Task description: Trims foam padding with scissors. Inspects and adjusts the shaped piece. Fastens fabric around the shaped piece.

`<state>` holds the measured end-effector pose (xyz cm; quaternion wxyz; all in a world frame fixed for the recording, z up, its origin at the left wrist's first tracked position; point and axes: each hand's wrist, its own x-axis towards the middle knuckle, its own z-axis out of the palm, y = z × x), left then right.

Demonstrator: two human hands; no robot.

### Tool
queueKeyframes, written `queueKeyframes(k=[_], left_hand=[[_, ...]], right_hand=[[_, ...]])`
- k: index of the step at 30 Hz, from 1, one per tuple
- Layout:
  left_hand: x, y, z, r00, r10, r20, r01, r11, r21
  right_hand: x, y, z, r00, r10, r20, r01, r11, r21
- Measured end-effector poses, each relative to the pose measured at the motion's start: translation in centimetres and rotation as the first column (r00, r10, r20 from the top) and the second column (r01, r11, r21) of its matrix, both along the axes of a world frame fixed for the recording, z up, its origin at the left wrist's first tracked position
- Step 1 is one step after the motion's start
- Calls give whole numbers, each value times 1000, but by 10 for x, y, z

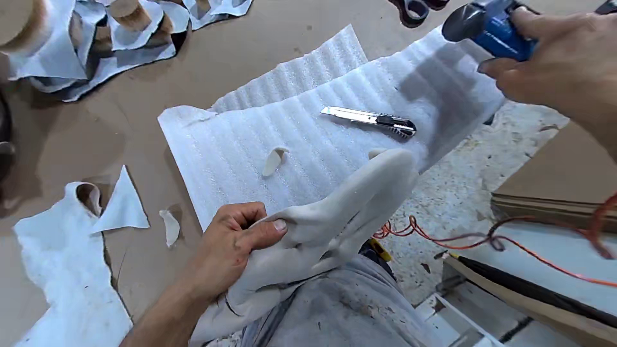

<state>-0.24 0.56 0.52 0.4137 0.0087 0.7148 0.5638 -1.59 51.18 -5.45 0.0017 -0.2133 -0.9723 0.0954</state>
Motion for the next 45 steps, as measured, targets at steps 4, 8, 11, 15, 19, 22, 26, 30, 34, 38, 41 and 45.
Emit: queueKeyframes(k=[4, 8, 11, 15, 19, 22, 26, 30, 34, 38, 41, 45], left_hand=[[-6, 5, 3, 996, -2, 84, 2, 1000, 1], [-17, 8, -3, 991, -16, 134, 14, 1000, 21], [-26, 8, -12, 987, -52, 152, 39, 996, 85], [-26, 9, -14, 992, -73, 108, 65, 995, 71], [-9, 19, -1, 992, -124, -6, 124, 991, 57], [5, 28, 34, 982, -147, -118, 170, 960, 222], [16, 31, 81, 937, -11, -348, 191, 852, 488], [23, 19, 91, 856, 1, -516, 260, 863, 433], [46, 29, 53, 654, 601, -460, -370, 784, 498], [48, 37, 7, 344, 936, -78, -852, 346, 394], [55, 44, -44, 215, 956, 202, -951, 158, 265], [65, 57, -78, 118, 925, 360, -990, 81, 115]], right_hand=[[-42, 12, -26, 999, 36, -13, -37, 999, -30], [-64, 23, -38, 995, 101, -8, -101, 993, -60], [-37, -15, -12, 967, 197, -164, -215, 971, -104], [76, -108, -14, 938, 224, -264, -331, 802, -497], [119, -136, -39, 937, 215, -276, -350, 601, -719], [142, -115, 24, 918, 247, -310, -394, 493, -775], [130, -92, 171, 795, 317, -518, -585, 627, -514], [44, -175, 269, 544, 624, -562, -754, 657, 0], [-58, -229, 291, 402, 761, -509, -835, 533, 138], [-163, -111, 202, 836, 463, -293, -474, 880, 38], [-197, -31, 76, 936, 349, 35, -349, 937, -16], [-219, 21, -23, 932, 283, 226, -274, 959, -74]])
